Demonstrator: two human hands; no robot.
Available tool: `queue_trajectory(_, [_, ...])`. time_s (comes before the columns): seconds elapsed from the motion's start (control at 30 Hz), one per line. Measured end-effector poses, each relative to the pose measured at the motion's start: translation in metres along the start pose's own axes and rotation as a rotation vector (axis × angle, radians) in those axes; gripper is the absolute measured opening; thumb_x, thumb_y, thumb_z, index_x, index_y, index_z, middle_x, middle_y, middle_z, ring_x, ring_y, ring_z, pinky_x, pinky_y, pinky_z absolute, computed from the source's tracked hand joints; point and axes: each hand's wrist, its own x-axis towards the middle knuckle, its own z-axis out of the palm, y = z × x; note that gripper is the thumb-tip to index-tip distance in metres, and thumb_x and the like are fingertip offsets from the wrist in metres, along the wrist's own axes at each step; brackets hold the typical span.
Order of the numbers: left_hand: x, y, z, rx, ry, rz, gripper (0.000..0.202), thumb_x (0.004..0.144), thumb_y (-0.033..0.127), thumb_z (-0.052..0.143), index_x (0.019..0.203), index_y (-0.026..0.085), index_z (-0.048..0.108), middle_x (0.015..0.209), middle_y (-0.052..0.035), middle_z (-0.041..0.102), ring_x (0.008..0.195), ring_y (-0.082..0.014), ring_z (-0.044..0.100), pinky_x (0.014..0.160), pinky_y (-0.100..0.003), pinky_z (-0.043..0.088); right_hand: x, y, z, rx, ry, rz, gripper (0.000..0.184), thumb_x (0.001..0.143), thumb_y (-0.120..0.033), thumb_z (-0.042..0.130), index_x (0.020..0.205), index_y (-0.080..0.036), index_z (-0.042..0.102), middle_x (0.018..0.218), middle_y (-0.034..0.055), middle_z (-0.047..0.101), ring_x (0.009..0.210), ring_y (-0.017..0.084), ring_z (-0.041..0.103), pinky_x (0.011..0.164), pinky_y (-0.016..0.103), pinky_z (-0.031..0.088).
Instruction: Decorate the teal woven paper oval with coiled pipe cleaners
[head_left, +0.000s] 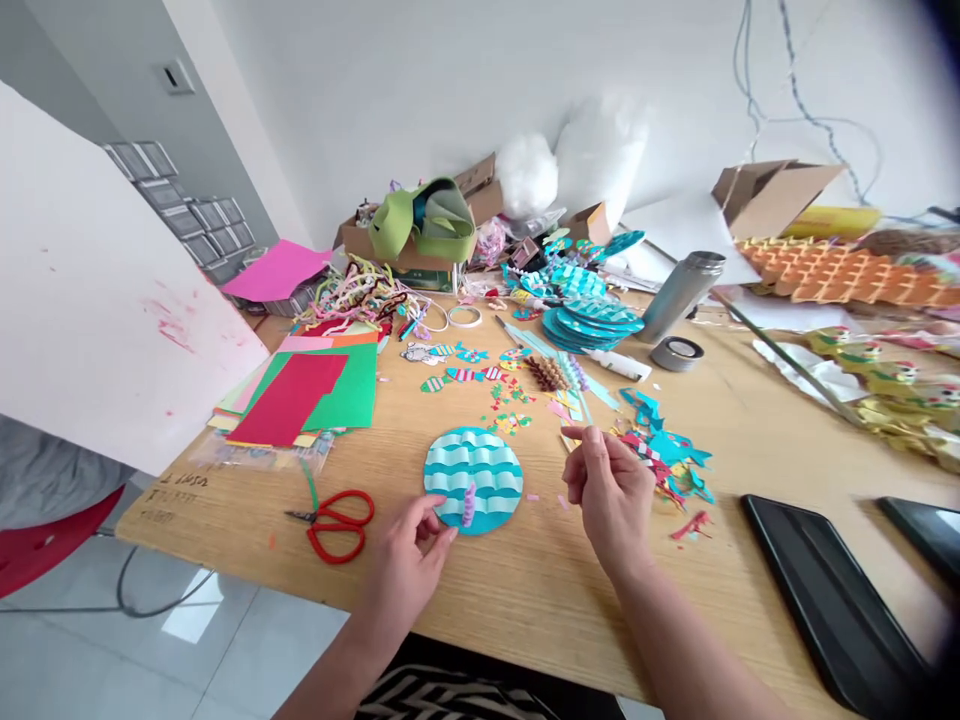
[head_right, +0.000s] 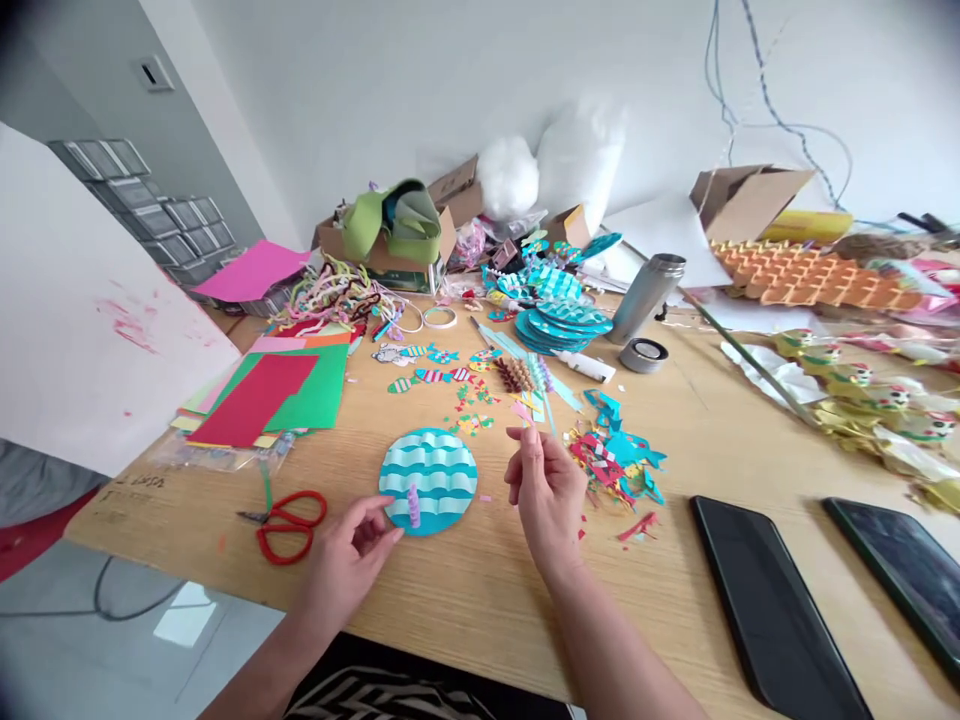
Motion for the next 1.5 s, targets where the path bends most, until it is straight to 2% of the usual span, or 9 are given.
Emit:
queue_trajectory(0.2, [-0.003, -0.005, -0.004, 0.101, 0.161, 0.093, 0.033, 0.076, 0.025, 0.062, 0.107, 0.018, 0.052, 0.082, -0.0039, 0.06, 0.075, -0.0173, 0.058, 0.069, -0.032, 0.051, 0.002, 0.002, 0.002, -0.017, 0.008, 0.019, 0.042, 0.086, -0.053, 0.045, 0.088, -0.014, 0.061, 0.048, -0.0063, 0.046, 0.032, 0.007, 0.039, 0.032, 0.019, 0.029])
queue_trajectory(0.37, [-0.005, -0.009, -0.003, 0.179, 0.155, 0.123, 0.053, 0.074, 0.026, 0.064, 0.122, 0.018, 0.043, 0.107, -0.0109, 0.058, 0.099, -0.0248, 0.057, 0.085, -0.042, 0.049, 0.005, 0.004, 0.002, -0.04, 0.009, 0.033, 0.042, 0.086, -0.053, 0.046, 0.088, -0.014, 0.06, 0.049, -0.0057, 0.045, 0.033, 0.007, 0.039, 0.032, 0.019, 0.028])
queue_trajectory(0.5, [-0.007, -0.013, 0.0, 0.209, 0.136, 0.1, 0.059, 0.075, 0.024, 0.062, 0.13, 0.02, 0.038, 0.119, -0.0116, 0.054, 0.11, -0.0264, 0.052, 0.092, -0.045, 0.045, 0.007, 0.005, 0.003, -0.044, -0.009, 0.049, 0.041, 0.084, -0.053, 0.049, 0.089, -0.013, 0.059, 0.05, -0.0052, 0.046, 0.033, 0.007, 0.039, 0.031, 0.018, 0.029])
queue_trajectory(0.73, [-0.007, -0.024, 0.005, 0.232, 0.141, 0.104, 0.063, 0.076, 0.027, 0.061, 0.133, 0.022, 0.034, 0.123, -0.0122, 0.052, 0.112, -0.0283, 0.052, 0.089, -0.043, 0.048, 0.013, -0.009, 0.001, -0.147, -0.215, 0.126, 0.042, 0.079, -0.054, 0.055, 0.091, -0.014, 0.059, 0.05, -0.0038, 0.051, 0.033, 0.009, 0.045, 0.029, 0.018, 0.032])
queue_trajectory(0.9, [-0.007, -0.019, 0.001, 0.2, 0.091, 0.074, 0.061, 0.079, 0.026, 0.059, 0.134, 0.023, 0.032, 0.123, -0.0126, 0.051, 0.113, -0.0281, 0.051, 0.091, -0.045, 0.046, 0.018, -0.023, -0.004, -0.268, -0.295, 0.122, 0.039, 0.079, -0.052, 0.057, 0.085, -0.014, 0.061, 0.05, -0.0025, 0.053, 0.034, 0.009, 0.048, 0.03, 0.018, 0.034])
queue_trajectory(1.0, [-0.005, -0.012, -0.004, 0.16, 0.062, 0.075, 0.059, 0.08, 0.026, 0.058, 0.133, 0.022, 0.032, 0.123, -0.0132, 0.049, 0.115, -0.0286, 0.049, 0.092, -0.046, 0.045, 0.01, -0.025, -0.002, -0.308, -0.343, 0.137, 0.037, 0.08, -0.05, 0.057, 0.087, -0.014, 0.063, 0.05, -0.002, 0.053, 0.034, 0.009, 0.049, 0.031, 0.018, 0.035])
queue_trajectory(1.13, [-0.002, -0.006, -0.012, 0.104, 0.047, 0.123, 0.05, 0.079, 0.023, 0.06, 0.126, 0.023, 0.042, 0.119, -0.0117, 0.051, 0.114, -0.0274, 0.047, 0.095, -0.045, 0.042, -0.01, -0.019, 0.007, -0.364, -0.551, 0.163, 0.033, 0.083, -0.047, 0.052, 0.082, -0.016, 0.063, 0.051, -0.0031, 0.051, 0.036, 0.009, 0.048, 0.033, 0.019, 0.037])
queue_trajectory(1.3, [0.009, 0.002, -0.02, 0.019, -0.042, 0.094, 0.041, 0.078, 0.021, 0.061, 0.118, 0.023, 0.053, 0.113, -0.0091, 0.055, 0.108, -0.025, 0.049, 0.091, -0.041, 0.044, -0.028, -0.01, 0.017, -0.58, -0.818, -0.031, 0.024, 0.089, -0.033, 0.045, 0.084, -0.02, 0.065, 0.055, -0.0023, 0.057, 0.041, 0.009, 0.049, 0.039, 0.019, 0.035])
queue_trajectory(1.5, [0.032, 0.022, -0.026, -0.192, -0.197, 0.085, 0.057, 0.076, 0.012, 0.061, 0.13, 0.025, 0.045, 0.11, -0.0056, 0.062, 0.103, -0.0201, 0.052, 0.09, -0.035, 0.046, -0.031, -0.009, 0.023, -0.736, -0.898, -0.236, 0.023, 0.089, -0.021, 0.043, 0.092, -0.022, 0.066, 0.072, 0.002, 0.069, 0.061, 0.015, 0.062, 0.058, 0.023, 0.041])
